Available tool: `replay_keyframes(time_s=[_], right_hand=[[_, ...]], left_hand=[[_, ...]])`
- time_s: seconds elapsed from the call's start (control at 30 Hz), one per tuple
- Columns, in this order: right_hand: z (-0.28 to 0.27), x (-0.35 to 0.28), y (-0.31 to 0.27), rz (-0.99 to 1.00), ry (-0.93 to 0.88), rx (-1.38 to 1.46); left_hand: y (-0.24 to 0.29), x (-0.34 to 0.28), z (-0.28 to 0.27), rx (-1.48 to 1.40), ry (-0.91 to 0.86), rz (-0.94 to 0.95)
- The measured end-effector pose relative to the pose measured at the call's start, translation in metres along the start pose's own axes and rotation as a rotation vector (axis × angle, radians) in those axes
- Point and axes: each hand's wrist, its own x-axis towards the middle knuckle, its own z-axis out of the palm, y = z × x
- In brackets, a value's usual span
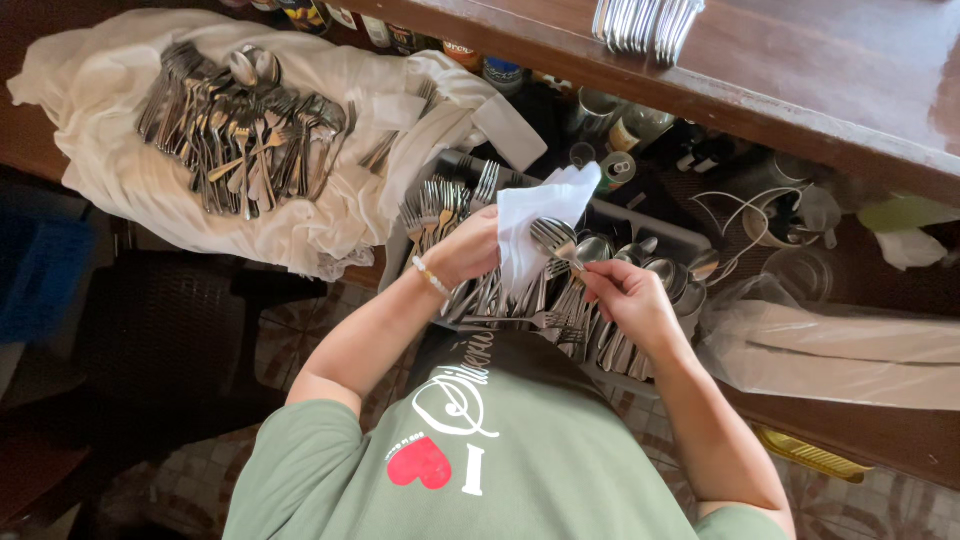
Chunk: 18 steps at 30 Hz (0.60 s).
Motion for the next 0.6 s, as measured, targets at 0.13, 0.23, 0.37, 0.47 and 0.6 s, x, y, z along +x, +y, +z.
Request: replay_keyframes(time_s=[0.13,0.23,0.37,0.47,0.6], right_hand=[[0.000,0.003,-0.002,-0.023,-0.018,0.015],[0.000,0.004,-0.003,-0.030,-0.021,-0.002],[0.001,0.003,-0.006,-0.002,-0.005,-0.028],[0.004,0.005,-0.013,-0.096,0.032,-0.130],[0.007,-0.009,-0.030,-0.222,0.048,-0.339]], left_hand=[[0.000,0.008,-0.005,0.120,-0.011,-0.013],[0.006,0.010,-0.002,0.291,-0.042,0.022],[0.013,0.004,0.012,0.611,0.031,0.080],[0.014,0.005,0.020,0.728,0.030,0.166],[0.017,0.003,0.016,0.823,-0.071,0.132]])
